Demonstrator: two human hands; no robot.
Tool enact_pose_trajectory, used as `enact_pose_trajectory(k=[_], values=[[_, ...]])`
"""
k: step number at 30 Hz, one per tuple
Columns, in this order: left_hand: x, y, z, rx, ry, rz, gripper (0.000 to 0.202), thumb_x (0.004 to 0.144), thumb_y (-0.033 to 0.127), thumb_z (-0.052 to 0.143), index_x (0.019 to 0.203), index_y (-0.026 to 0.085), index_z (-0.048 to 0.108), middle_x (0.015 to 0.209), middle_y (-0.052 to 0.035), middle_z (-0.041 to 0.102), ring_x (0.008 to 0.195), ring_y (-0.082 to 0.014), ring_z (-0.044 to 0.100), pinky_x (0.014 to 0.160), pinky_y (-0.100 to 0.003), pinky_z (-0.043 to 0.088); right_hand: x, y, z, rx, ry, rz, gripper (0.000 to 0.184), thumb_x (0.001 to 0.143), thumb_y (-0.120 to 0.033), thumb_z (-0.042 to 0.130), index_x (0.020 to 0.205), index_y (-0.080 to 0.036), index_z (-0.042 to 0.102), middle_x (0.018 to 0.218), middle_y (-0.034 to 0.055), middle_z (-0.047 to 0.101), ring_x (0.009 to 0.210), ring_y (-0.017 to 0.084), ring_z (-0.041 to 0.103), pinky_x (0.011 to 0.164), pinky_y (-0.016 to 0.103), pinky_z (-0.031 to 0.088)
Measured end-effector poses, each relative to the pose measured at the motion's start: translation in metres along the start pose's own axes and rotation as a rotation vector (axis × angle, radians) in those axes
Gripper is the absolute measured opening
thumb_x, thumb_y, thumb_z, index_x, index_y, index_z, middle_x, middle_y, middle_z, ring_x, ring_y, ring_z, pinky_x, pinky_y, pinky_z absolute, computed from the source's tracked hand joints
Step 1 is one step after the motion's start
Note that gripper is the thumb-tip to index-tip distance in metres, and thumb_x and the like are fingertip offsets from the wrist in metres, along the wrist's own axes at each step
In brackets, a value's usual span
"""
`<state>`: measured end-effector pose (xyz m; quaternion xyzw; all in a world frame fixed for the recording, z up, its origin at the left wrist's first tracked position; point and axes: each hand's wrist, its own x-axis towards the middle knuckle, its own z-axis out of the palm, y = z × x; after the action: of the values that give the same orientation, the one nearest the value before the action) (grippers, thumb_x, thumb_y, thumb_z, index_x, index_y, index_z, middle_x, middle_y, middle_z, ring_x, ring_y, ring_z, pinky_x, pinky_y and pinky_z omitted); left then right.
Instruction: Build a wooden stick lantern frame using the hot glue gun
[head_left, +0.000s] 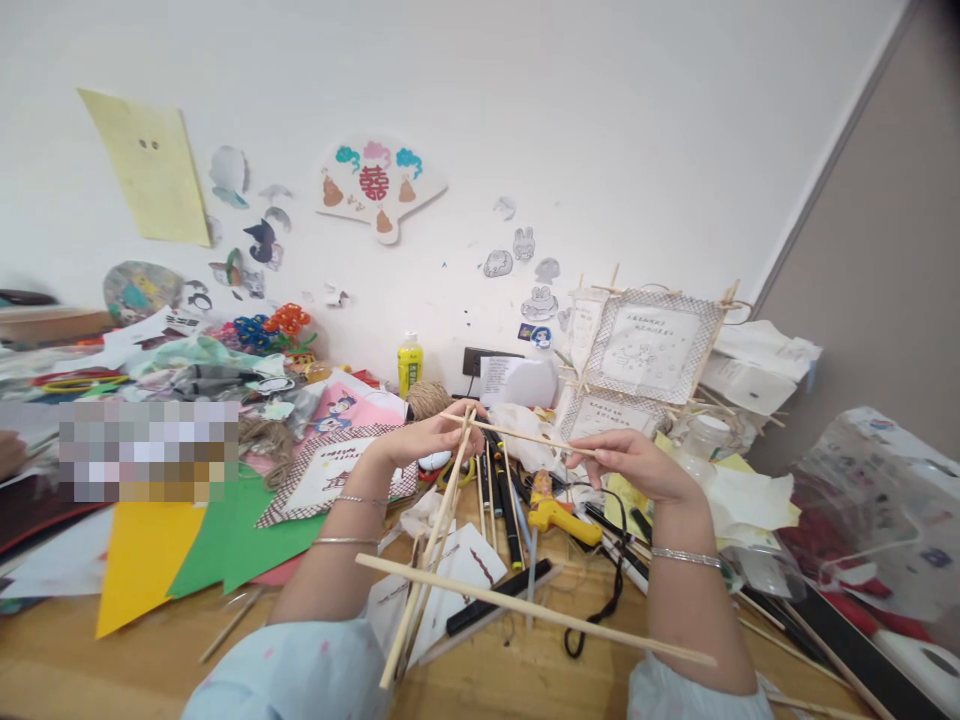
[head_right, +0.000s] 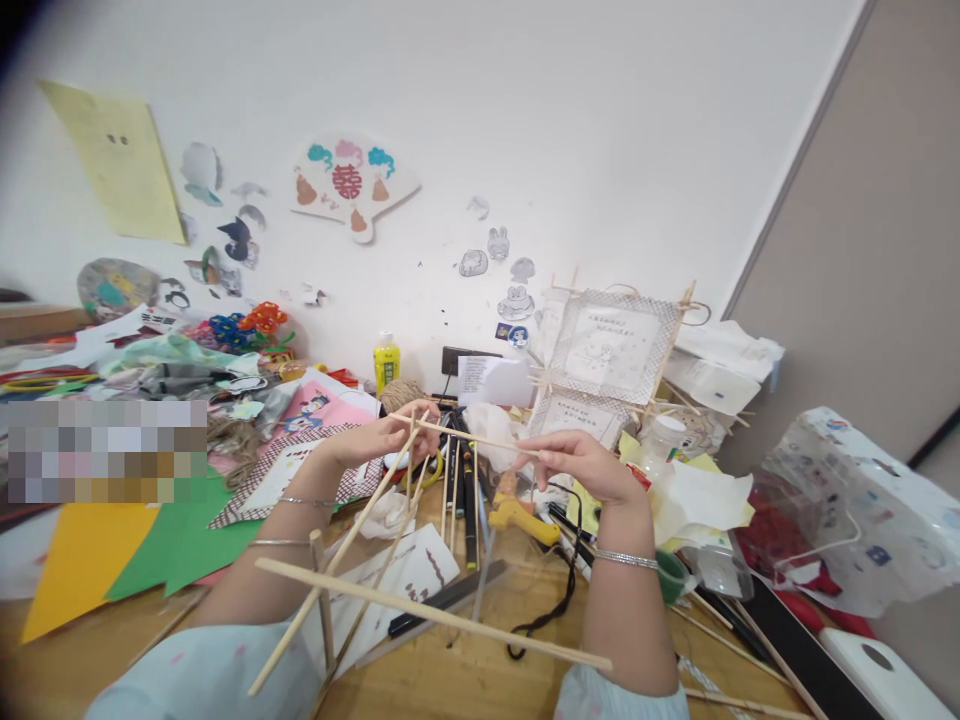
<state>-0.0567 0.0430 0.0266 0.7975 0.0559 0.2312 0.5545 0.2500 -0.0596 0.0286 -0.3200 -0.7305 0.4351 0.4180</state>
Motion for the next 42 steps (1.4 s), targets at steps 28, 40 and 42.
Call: enact_pose_trajectory(k=[28, 40, 42], values=[[0.0014, -0.0054, -0.0048, -0.465, -0.073, -0.110, 0.039, 0.086, 0.051, 0.033, 0.109, 0.021, 0.043, 0.082, -0.0101, 0.065, 0.068, -0.0249, 0.064, 0.059, -0.034, 0.047, -0.0017, -0.0044, 0.0021, 0.010, 0.003, 0.010, 0.032, 0.079, -0.034, 0.063, 0.106, -0.017, 0.067, 0.085, 0.0084, 0.071, 0.060, 0.011, 0.059, 0.058, 0.025, 0.049], [0.0027, -0.0050, -0.0043, -0.456, -0.054, -0.097, 0.035, 0.086, 0.049, 0.034, 0.106, 0.021, 0.042, 0.082, -0.0092, 0.064, 0.062, -0.0208, 0.059, 0.056, -0.033, 0.046, -0.0070, -0.0012, -0.0026, -0.004, 0.000, 0.033, 0.042, 0.080, -0.038, 0.061, 0.116, -0.017, 0.060, 0.091, 0.0098, 0.069, 0.065, 0.012, 0.060, 0.063, 0.027, 0.050], [0.0029, -0.0052, -0.0043, -0.459, -0.058, -0.097, 0.035, 0.086, 0.049, 0.034, 0.106, 0.021, 0.042, 0.081, -0.0089, 0.064, 0.061, -0.0203, 0.059, 0.057, -0.033, 0.046, -0.0075, -0.0020, -0.0025, 0.000, 0.003, 0.036, 0.044, 0.079, -0.039, 0.062, 0.117, -0.016, 0.060, 0.090, 0.0095, 0.069, 0.065, 0.012, 0.060, 0.064, 0.027, 0.050]])
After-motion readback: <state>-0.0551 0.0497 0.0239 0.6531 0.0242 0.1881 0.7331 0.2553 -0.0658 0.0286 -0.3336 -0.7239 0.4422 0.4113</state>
